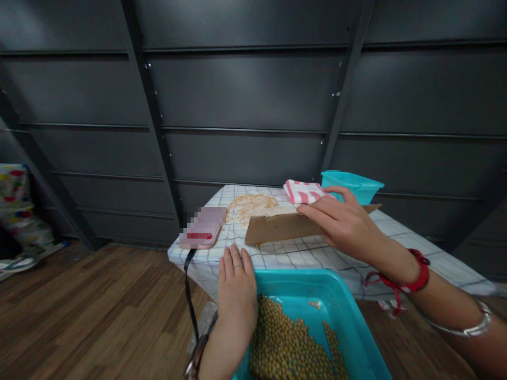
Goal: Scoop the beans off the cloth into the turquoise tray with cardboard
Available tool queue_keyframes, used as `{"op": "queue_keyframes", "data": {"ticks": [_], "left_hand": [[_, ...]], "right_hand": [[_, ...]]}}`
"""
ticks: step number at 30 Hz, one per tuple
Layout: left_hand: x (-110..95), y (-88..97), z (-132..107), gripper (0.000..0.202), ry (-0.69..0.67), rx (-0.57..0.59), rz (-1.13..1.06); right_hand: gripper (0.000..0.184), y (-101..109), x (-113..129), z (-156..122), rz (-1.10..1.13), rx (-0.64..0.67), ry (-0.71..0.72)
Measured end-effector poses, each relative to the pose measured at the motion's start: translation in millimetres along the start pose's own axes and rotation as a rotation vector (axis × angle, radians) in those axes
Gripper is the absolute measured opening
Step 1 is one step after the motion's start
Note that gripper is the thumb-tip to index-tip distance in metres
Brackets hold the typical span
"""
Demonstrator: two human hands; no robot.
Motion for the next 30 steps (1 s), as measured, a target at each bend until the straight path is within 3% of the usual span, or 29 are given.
{"op": "queue_keyframes", "data": {"ticks": [18, 30], "left_hand": [[-1.0, 5.3, 0.3, 0.056, 0.002, 0.094, 0.068], [-1.6, 5.5, 1.8, 0.053, 0.000, 0.093, 0.114]], "right_hand": [[0.028, 28.9, 1.5, -12.6, 0.017, -0.020, 0.028], [0.041, 37.5, 2.2, -21.6, 0.058, 0.001, -0.005]]}}
Point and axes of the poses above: each hand's wrist, its own z-axis towards the middle knuckle, its own y-axis out of the back of the hand, x = y × z, the point moved 2 cm from there along z, towards the middle knuckle, and after that the axes turned 4 degrees about x, right-handed, at the moved point
